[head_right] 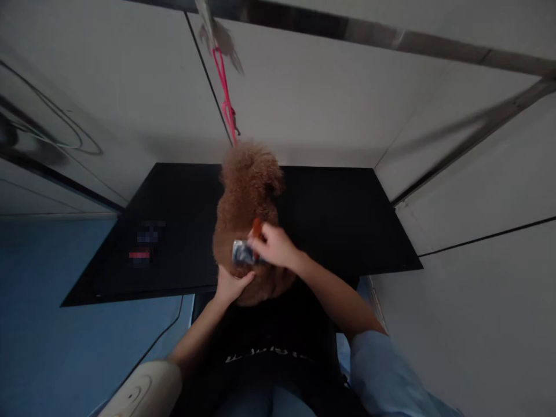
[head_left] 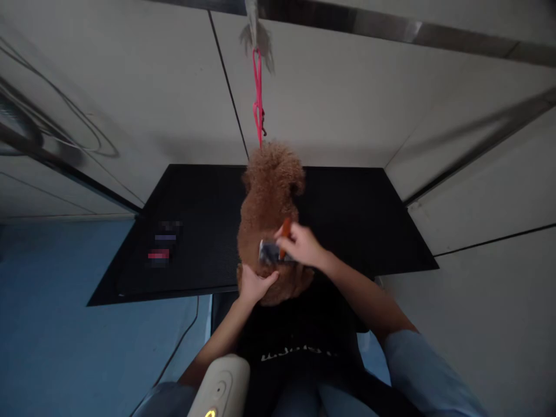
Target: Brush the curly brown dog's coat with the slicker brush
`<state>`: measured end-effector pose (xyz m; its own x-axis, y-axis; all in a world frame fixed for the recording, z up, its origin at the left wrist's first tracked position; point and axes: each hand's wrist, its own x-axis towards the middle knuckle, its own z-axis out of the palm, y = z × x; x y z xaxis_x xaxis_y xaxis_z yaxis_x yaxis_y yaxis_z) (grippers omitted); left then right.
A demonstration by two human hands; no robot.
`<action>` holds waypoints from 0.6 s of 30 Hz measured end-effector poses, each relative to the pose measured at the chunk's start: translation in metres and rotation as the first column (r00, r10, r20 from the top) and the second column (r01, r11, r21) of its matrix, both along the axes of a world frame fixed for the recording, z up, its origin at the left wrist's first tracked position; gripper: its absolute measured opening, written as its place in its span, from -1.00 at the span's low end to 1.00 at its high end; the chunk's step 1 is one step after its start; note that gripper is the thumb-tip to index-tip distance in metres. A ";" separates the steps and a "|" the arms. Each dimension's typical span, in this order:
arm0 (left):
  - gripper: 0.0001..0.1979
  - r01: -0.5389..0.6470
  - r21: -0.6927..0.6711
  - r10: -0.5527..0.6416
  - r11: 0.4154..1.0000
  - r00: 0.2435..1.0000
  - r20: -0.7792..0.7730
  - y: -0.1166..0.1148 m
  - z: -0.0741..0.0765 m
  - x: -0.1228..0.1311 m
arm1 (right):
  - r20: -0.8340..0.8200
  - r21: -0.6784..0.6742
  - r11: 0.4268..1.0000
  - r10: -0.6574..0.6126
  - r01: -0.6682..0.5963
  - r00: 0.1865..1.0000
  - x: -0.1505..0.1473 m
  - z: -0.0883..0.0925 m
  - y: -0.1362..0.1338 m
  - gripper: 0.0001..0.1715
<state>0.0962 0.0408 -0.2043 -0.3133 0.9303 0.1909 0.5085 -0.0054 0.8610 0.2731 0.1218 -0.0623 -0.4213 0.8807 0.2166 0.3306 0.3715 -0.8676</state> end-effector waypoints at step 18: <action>-0.29 0.228 -0.111 -0.226 0.967 0.974 0.031 0.007 -0.002 -0.030 | -0.068 -0.017 0.999 -0.052 0.051 0.996 0.001 -0.006 -0.004 -0.82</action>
<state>0.0661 0.0478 -0.2063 -0.0938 0.9927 0.0764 0.4894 -0.0208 0.8718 0.2746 0.1175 -0.0683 -0.3600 0.9042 0.2300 0.2889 0.3424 -0.8940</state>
